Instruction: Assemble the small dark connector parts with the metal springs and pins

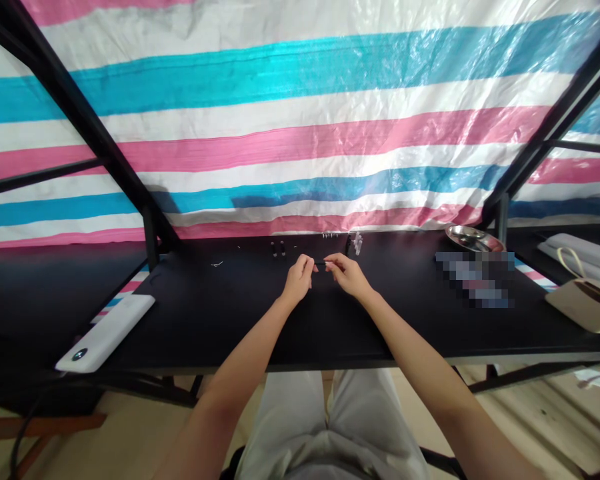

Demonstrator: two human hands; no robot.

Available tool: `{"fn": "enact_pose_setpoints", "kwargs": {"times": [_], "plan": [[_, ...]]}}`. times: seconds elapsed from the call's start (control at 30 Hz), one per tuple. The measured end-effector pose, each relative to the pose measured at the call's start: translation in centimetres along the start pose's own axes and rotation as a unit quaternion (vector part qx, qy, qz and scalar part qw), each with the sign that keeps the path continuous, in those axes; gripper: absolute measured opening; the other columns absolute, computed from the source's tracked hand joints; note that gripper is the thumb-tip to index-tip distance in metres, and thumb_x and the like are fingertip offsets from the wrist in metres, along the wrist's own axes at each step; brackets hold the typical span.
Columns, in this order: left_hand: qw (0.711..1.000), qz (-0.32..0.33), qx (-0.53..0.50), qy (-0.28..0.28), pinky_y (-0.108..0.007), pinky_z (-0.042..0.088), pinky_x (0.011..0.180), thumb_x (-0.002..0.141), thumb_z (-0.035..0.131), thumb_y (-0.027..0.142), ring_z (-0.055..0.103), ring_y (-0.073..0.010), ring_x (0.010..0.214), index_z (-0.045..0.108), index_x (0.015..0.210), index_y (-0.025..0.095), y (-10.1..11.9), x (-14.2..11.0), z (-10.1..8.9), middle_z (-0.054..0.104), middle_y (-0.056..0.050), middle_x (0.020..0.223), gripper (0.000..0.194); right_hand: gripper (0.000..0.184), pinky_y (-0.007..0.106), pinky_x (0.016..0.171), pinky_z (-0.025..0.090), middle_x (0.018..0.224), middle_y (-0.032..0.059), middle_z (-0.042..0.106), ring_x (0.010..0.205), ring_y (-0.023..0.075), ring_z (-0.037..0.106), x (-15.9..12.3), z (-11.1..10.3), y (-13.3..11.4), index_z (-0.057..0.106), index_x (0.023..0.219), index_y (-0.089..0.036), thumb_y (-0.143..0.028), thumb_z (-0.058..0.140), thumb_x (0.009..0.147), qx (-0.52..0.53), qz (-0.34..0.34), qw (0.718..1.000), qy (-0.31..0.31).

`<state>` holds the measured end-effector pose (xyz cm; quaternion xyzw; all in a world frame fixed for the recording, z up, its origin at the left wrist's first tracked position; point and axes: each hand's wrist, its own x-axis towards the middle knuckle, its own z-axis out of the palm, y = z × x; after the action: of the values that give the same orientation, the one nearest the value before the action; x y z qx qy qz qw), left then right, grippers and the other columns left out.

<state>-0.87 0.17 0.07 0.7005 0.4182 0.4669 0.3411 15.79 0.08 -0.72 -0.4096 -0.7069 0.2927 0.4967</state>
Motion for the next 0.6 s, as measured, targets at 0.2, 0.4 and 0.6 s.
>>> {"fn": "enact_pose_setpoints", "kwargs": {"times": [0.2,0.4,0.6], "plan": [[0.998,-0.047,-0.039,0.005,-0.017,0.034,0.040,0.088,0.032,0.047,0.044,-0.0029,0.037,0.044,0.075,0.018,0.04,0.05,0.33,0.059,0.001,0.072,0.034,0.027,0.025,0.056,0.044,0.074,0.0031,0.061,0.056,0.0106,0.052,0.01,0.09,-0.13,0.056,0.097,-0.017,-0.039,0.047,0.083,-0.003,-0.003,1.000,0.002],[0.995,-0.063,-0.073,0.017,-0.017,0.031,0.037,0.087,0.032,0.050,0.043,-0.0024,0.035,0.045,0.074,0.017,-0.31,0.22,0.63,0.058,0.001,0.069,0.037,0.027,0.026,0.058,0.045,0.075,0.0038,0.061,0.060,0.0121,0.055,-0.04,0.23,0.08,0.057,0.097,-0.017,-0.038,0.047,0.083,-0.014,-0.010,1.000,0.007],[0.991,-0.074,-0.106,0.028,-0.016,0.030,0.035,0.085,0.036,0.050,0.043,-0.0017,0.034,0.042,0.073,0.017,-0.54,0.42,0.79,0.059,0.001,0.073,0.036,0.026,0.027,0.059,0.046,0.076,0.0043,0.061,0.062,0.0131,0.056,-0.08,0.18,0.22,0.058,0.098,-0.018,-0.037,0.047,0.083,-0.028,-0.012,1.000,0.003]]}}
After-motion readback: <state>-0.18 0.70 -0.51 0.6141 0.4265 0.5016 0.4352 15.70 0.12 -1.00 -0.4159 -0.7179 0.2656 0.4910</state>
